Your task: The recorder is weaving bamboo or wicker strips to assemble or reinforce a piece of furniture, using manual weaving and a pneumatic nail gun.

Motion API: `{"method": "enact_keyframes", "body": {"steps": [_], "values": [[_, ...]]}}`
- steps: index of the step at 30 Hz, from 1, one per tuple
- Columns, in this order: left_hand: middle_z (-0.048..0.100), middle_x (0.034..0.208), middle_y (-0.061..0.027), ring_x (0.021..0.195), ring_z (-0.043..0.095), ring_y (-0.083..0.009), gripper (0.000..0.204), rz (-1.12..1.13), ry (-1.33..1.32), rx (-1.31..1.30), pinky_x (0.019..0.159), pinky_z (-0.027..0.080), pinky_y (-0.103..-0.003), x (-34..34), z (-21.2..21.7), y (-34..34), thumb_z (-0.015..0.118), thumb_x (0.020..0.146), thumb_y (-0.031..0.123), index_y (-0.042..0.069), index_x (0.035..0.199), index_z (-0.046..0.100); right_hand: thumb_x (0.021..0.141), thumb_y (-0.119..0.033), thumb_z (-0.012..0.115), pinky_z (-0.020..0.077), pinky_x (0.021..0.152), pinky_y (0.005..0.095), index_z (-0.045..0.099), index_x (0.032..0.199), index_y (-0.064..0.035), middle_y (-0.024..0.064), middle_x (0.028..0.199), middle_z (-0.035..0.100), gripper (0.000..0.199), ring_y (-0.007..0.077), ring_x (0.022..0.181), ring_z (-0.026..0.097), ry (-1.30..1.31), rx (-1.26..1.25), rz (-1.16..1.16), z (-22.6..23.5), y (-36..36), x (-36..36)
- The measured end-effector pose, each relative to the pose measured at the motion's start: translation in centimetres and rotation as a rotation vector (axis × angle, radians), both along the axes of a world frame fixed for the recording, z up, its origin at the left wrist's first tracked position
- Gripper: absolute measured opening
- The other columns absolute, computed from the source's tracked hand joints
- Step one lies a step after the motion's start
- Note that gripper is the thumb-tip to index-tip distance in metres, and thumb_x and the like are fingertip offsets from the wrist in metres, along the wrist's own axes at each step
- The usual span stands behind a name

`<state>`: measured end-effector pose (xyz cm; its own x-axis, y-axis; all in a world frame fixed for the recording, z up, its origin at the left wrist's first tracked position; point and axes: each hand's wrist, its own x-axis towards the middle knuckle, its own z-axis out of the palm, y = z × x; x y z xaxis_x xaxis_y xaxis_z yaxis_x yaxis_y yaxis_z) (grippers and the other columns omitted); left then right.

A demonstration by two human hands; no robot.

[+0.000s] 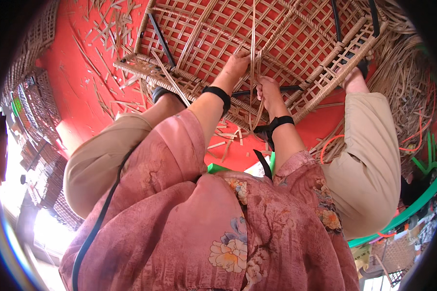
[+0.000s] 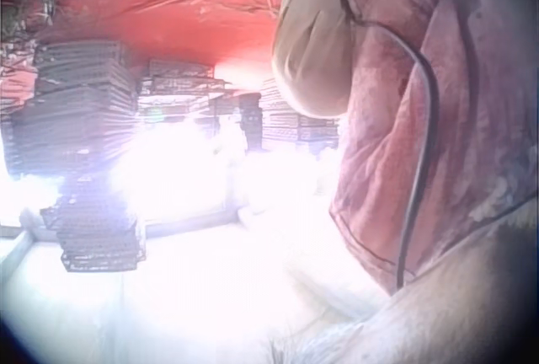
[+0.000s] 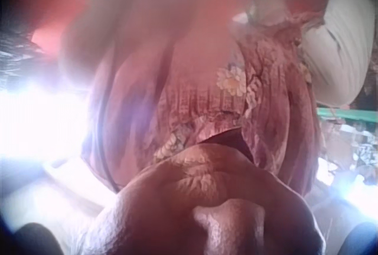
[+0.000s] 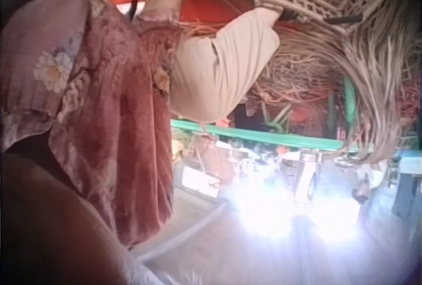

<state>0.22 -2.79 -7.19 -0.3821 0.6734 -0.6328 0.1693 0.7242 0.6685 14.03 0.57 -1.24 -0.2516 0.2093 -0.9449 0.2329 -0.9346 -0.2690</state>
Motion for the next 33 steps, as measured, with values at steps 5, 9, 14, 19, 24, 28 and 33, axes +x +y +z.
{"method": "enact_keyframes", "body": {"steps": [5, 9, 14, 19, 24, 28, 33], "values": [[0.063, 0.106, -0.01, 0.098, 0.06, -0.0274, 0.033, -0.894, 0.602, 0.394, 0.085, 0.048, -0.034, -0.7, -4.6, 0.5, 0.048, 0.089, 0.03, 0.008, 0.108, 0.064, 0.092, -0.023, 0.05, 0.0303, 0.037, 0.0252, 0.051, 0.083, -0.0077, -0.0035, 0.051, 0.04, 0.018, 0.0085, 0.04, 0.036, -0.035, 0.005, 0.102, 1.4, 0.9, 0.6], [0.063, 0.105, -0.013, 0.102, 0.059, -0.0276, 0.039, -0.514, 0.154, 0.086, 0.088, 0.046, -0.035, -0.7, -3.6, 2.0, 0.055, 0.081, 0.04, 0.01, 0.104, 0.066, 0.093, -0.024, 0.049, 0.0335, 0.038, 0.0262, 0.054, 0.087, -0.0062, -0.0027, 0.052, 0.04, 0.019, 0.0094, 0.041, 0.037, -0.095, 0.018, 0.137, 1.5, 1.0, 0.7], [0.065, 0.094, -0.0169, 0.09, 0.062, -0.0303, 0.04, -0.165, -0.077, -0.197, 0.078, 0.049, -0.036, -0.7, 1.4, 1.8, 0.062, 0.077, 0.038, 0.006, 0.101, 0.065, 0.09, -0.022, 0.055, 0.0312, 0.038, 0.0274, 0.056, 0.085, -0.0047, -0.0015, 0.053, 0.043, 0.018, 0.0107, 0.041, 0.038, -0.102, 0.056, 0.12, 0.1, 0.4, 0.0], [0.065, 0.087, -0.0175, 0.084, 0.063, -0.0318, 0.039, 0.204, -0.14, -0.131, 0.075, 0.049, -0.038, 0.9, 3.2, 0.8, 0.065, 0.076, 0.037, 0.004, 0.098, 0.065, 0.089, -0.016, 0.051, 0.0334, 0.038, 0.0309, 0.058, 0.078, -0.0016, 0.0045, 0.055, 0.049, 0.02, 0.0161, 0.041, 0.043, -0.225, 0.121, 0.196, -2.3, 0.5, -0.6], [0.064, 0.083, -0.0202, 0.083, 0.061, -0.0378, 0.026, 0.243, 0.121, -0.049, 0.074, 0.049, -0.045, 2.5, 3.7, 0.5, 0.061, 0.077, 0.028, 0.006, 0.09, 0.066, 0.085, -0.017, 0.052, 0.0474, 0.059, 0.0415, 0.065, 0.086, 0.0034, 0.0178, 0.077, 0.065, 0.024, 0.0312, 0.065, 0.062, -0.433, 0.623, 0.842, -2.4, 2.0, -1.2], [0.063, 0.08, -0.0205, 0.081, 0.061, -0.038, 0.023, 0.236, 0.179, -0.008, 0.072, 0.048, -0.046, 2.7, 4.4, 0.6, 0.059, 0.078, 0.025, 0.004, 0.086, 0.063, 0.08, -0.019, 0.06, 0.0496, 0.067, 0.0356, 0.066, 0.092, 0.0055, 0.0174, 0.085, 0.067, 0.028, 0.0245, 0.074, 0.064, -0.391, 0.642, 0.357, -1.7, 4.5, -2.7], [0.063, 0.08, -0.0205, 0.079, 0.061, -0.0378, 0.025, 0.268, 0.209, -0.043, 0.071, 0.048, -0.046, 2.9, 4.8, 0.6, 0.058, 0.078, 0.027, 0.003, 0.084, 0.061, 0.08, -0.011, 0.063, 0.048, 0.055, 0.0283, 0.063, 0.086, 0.004, 0.0087, 0.081, 0.064, 0.016, 0.0168, 0.063, 0.06, -0.419, 0.597, 0.342, -1.9, 5.2, -4.9]]}}
